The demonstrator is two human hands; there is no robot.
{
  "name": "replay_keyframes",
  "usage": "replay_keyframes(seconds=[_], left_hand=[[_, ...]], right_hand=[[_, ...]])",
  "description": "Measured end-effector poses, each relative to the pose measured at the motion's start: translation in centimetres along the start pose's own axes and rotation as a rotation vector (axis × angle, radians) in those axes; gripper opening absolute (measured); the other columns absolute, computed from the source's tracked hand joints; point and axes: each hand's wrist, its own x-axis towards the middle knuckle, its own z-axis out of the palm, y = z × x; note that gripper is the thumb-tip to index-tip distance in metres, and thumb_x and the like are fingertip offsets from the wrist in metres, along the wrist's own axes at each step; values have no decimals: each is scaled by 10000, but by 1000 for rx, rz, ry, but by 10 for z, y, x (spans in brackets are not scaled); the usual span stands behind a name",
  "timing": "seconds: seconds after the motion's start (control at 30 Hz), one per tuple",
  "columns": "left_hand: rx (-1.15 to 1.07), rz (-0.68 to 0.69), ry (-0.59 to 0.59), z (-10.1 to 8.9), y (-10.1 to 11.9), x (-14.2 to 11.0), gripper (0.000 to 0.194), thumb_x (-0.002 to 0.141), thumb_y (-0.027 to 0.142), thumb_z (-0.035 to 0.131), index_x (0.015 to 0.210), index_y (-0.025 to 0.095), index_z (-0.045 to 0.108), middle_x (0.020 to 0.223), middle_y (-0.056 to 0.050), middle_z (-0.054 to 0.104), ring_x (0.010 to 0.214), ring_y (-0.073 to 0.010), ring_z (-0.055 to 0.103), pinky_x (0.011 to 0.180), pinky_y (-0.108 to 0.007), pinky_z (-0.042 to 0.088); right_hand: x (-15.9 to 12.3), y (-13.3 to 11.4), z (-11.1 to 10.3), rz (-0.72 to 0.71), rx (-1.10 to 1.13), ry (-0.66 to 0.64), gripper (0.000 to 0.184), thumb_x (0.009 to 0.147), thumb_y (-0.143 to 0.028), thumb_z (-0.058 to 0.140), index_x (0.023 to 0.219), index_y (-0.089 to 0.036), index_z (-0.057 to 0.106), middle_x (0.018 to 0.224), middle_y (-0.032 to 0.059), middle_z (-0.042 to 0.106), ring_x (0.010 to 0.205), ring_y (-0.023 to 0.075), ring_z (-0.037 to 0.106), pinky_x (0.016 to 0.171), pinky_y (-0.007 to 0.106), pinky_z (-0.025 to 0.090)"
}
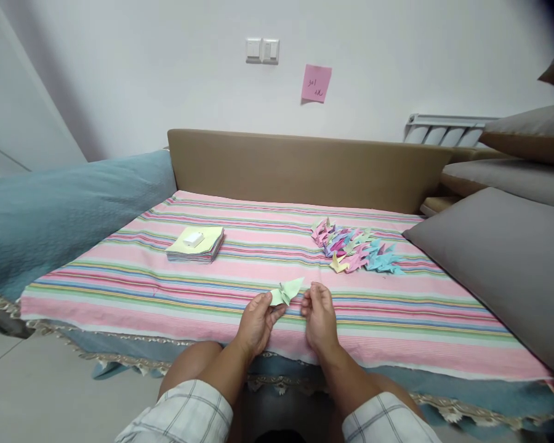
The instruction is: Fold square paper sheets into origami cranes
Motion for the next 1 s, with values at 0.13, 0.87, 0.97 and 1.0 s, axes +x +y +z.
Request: replay_keyframes(seconds=[0.13, 0.87, 0.97, 1.0], left_hand=[[47, 37, 39, 3, -4, -1, 235, 669, 313, 750, 722, 130, 614, 753, -19, 656, 726, -115, 614, 710, -254, 537], [294, 5, -51, -3, 5, 10, 350, 655, 477, 718, 754, 150, 645, 1093, -72, 625, 886, -162, 594, 752, -281, 552], [328, 1, -48, -3, 5, 12, 346, 661, 487, 710, 755, 160, 647, 1096, -69, 626, 920, -171, 588, 775, -284, 550], [338, -2, -47, -3, 4, 13, 348, 659, 490, 710, 753, 161, 647, 1093, -68, 627, 928, -174, 586, 778, -281, 550]], right_hand=[[-5, -3, -9, -393, -427, -162, 197, 790, -373, 603, 740, -193, 541, 691, -19, 542, 607, 102, 495, 568, 230, 424], [74, -64, -38, -230, -380, 154, 311, 720, -437, 599, 845, -154, 628, 631, -8, 610, 543, 114, 521, 526, 223, 422], [117, -94, -81, -294, -554, 369, 392, 693, -496, 564, 846, -145, 646, 664, 13, 642, 572, 134, 552, 524, 227, 419], [130, -103, -99, -303, -586, 432, 397, 683, -494, 558, 848, -144, 650, 712, 25, 658, 603, 143, 566, 538, 231, 422]])
